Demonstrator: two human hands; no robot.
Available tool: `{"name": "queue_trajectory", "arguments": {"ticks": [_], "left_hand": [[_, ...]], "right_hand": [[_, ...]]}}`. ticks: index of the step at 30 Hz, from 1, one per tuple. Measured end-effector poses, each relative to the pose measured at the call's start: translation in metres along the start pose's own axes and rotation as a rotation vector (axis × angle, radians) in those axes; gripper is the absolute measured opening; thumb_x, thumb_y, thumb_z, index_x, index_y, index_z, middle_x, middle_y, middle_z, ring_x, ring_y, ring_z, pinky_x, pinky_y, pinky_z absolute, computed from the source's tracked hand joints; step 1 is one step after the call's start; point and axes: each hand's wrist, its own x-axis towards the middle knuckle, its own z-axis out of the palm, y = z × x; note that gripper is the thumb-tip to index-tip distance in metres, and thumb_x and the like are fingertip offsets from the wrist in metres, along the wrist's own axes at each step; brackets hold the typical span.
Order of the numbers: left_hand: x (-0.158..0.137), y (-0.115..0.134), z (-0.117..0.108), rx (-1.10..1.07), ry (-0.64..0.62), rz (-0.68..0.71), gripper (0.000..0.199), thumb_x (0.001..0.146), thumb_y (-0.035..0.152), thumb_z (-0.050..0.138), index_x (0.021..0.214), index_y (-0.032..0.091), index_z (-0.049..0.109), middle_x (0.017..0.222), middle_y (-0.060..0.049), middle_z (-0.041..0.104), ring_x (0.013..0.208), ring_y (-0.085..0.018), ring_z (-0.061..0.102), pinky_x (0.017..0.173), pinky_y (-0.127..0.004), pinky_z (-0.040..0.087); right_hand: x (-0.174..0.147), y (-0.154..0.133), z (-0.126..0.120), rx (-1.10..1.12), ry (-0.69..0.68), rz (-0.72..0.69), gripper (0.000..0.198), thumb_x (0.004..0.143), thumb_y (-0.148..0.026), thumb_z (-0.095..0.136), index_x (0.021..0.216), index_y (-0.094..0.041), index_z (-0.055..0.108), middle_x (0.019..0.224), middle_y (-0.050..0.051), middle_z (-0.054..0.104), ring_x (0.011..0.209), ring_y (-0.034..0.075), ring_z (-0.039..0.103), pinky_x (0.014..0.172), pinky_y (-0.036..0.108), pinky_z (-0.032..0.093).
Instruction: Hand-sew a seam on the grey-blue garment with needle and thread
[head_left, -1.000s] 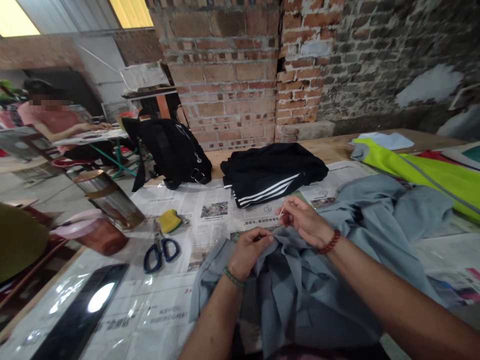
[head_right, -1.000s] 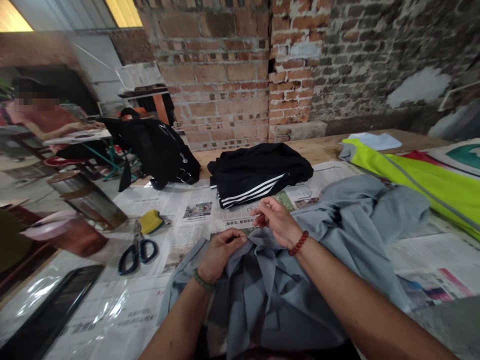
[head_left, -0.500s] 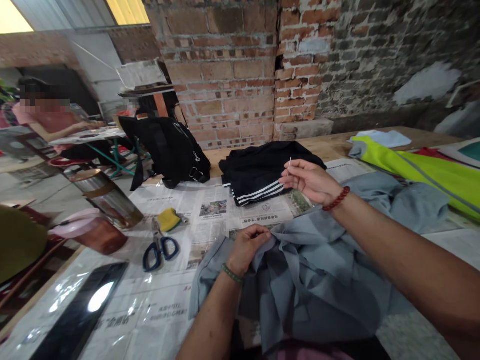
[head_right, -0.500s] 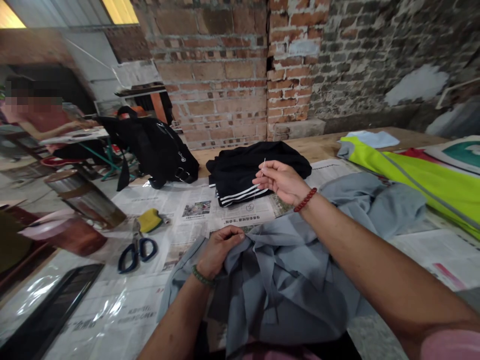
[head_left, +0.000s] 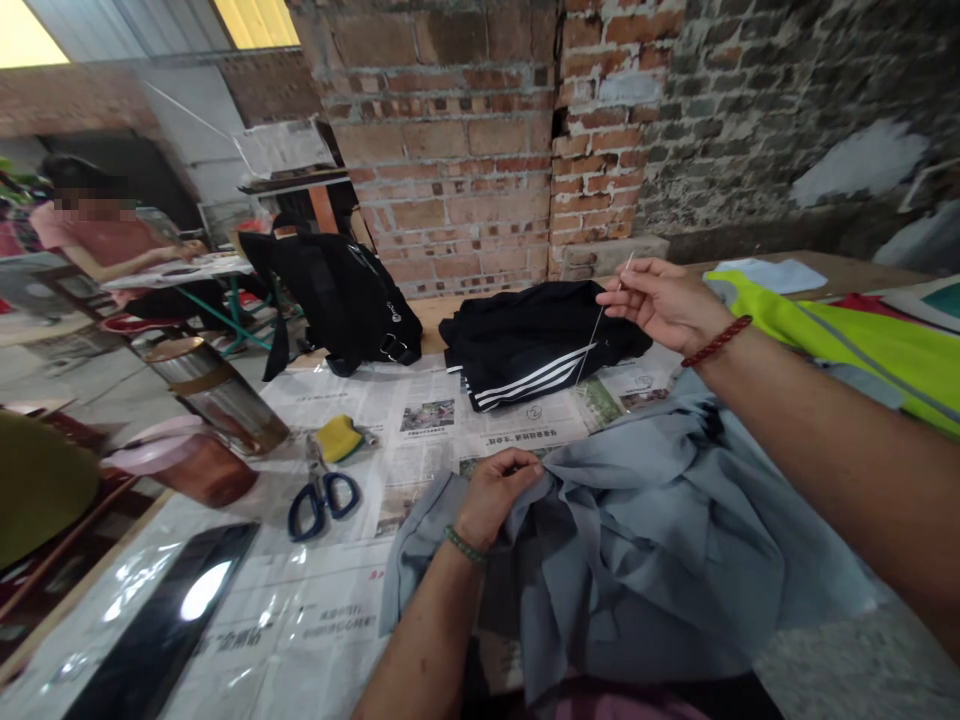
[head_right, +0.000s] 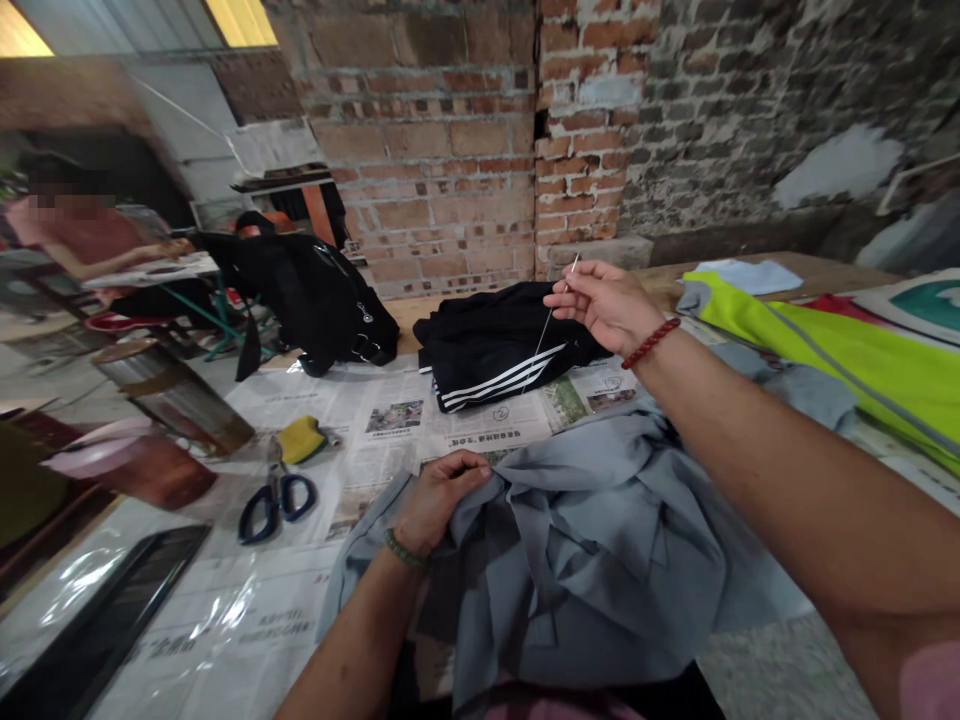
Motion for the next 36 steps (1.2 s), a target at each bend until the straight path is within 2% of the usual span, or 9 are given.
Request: {"name": "queue_trajectory", "arguments": {"ticks": [7, 14, 20, 24, 27, 30, 33, 36], "left_hand": [[0.0, -0.002, -0.001, -0.012, -0.009, -0.012, 0.018, 0.056, 0.027, 0.075, 0.064, 0.013, 0.066, 0.059, 0.001, 0.059, 0.054, -0.008, 0.049, 0.05, -0.018, 0.036], [0.001, -0.002, -0.001, -0.007, -0.016, -0.015, 0.018, 0.055, 0.027, 0.076, 0.064, 0.014, 0.066, 0.059, 0.002, 0.06, 0.054, -0.008, 0.05, 0.051, -0.019, 0.037], [0.001, 0.003, -0.011, 0.13, -0.144, -0.005, 0.024, 0.056, 0.025, 0.076, 0.077, 0.015, 0.069, 0.074, -0.002, 0.065, 0.065, -0.012, 0.055, 0.063, -0.023, 0.042], [0.001, 0.005, -0.016, 0.252, -0.12, 0.091, 0.012, 0.061, 0.023, 0.071, 0.07, 0.016, 0.069, 0.069, -0.001, 0.063, 0.065, -0.013, 0.055, 0.064, -0.024, 0.042], [0.0, 0.009, -0.015, 0.399, -0.047, 0.326, 0.005, 0.065, 0.021, 0.067, 0.069, 0.019, 0.07, 0.068, -0.001, 0.062, 0.067, -0.014, 0.055, 0.063, -0.024, 0.043], [-0.002, 0.014, -0.014, 0.531, -0.021, 0.556, 0.009, 0.067, 0.016, 0.063, 0.071, 0.021, 0.07, 0.07, -0.002, 0.062, 0.07, -0.015, 0.057, 0.063, -0.025, 0.044], [-0.004, 0.015, -0.013, 0.618, -0.033, 0.645, 0.012, 0.07, 0.014, 0.06, 0.073, 0.021, 0.069, 0.072, -0.003, 0.062, 0.071, -0.015, 0.058, 0.064, -0.025, 0.046], [-0.004, 0.014, -0.012, 0.675, -0.054, 0.687, 0.012, 0.072, 0.014, 0.059, 0.074, 0.021, 0.069, 0.072, -0.003, 0.062, 0.071, -0.015, 0.059, 0.065, -0.025, 0.046]], "right_hand": [[0.004, -0.018, -0.007, 0.006, 0.095, -0.046, 0.022, 0.086, -0.002, 0.039, 0.071, -0.016, 0.047, 0.057, -0.003, 0.057, 0.056, 0.01, 0.063, 0.058, 0.024, 0.049], [0.012, -0.02, -0.02, 0.006, 0.191, -0.098, 0.022, 0.086, -0.003, 0.039, 0.07, -0.017, 0.044, 0.057, -0.005, 0.054, 0.056, 0.009, 0.061, 0.059, 0.023, 0.047], [0.018, -0.018, -0.027, 0.005, 0.237, -0.159, 0.021, 0.084, -0.002, 0.039, 0.07, -0.017, 0.044, 0.057, -0.004, 0.054, 0.056, 0.009, 0.061, 0.058, 0.024, 0.047], [0.014, -0.008, -0.026, -0.02, 0.257, -0.162, 0.018, 0.083, -0.004, 0.04, 0.072, -0.018, 0.044, 0.055, -0.005, 0.055, 0.054, 0.008, 0.06, 0.055, 0.022, 0.046], [-0.003, 0.01, -0.02, -0.161, 0.146, -0.147, 0.013, 0.081, -0.007, 0.044, 0.077, -0.019, 0.048, 0.058, -0.004, 0.057, 0.047, 0.009, 0.058, 0.048, 0.021, 0.043], [-0.033, 0.034, -0.009, -0.484, -0.098, -0.142, 0.011, 0.08, -0.016, 0.046, 0.087, -0.02, 0.054, 0.063, -0.003, 0.057, 0.041, 0.009, 0.052, 0.043, 0.021, 0.039], [-0.066, 0.057, 0.0, -0.837, -0.369, -0.327, 0.015, 0.081, -0.02, 0.048, 0.089, -0.022, 0.06, 0.071, 0.0, 0.059, 0.056, 0.012, 0.056, 0.056, 0.024, 0.042], [-0.091, 0.073, 0.004, -1.054, -0.588, -0.499, 0.021, 0.082, -0.019, 0.045, 0.091, -0.022, 0.063, 0.083, 0.005, 0.059, 0.076, 0.016, 0.056, 0.068, 0.027, 0.043]]}}
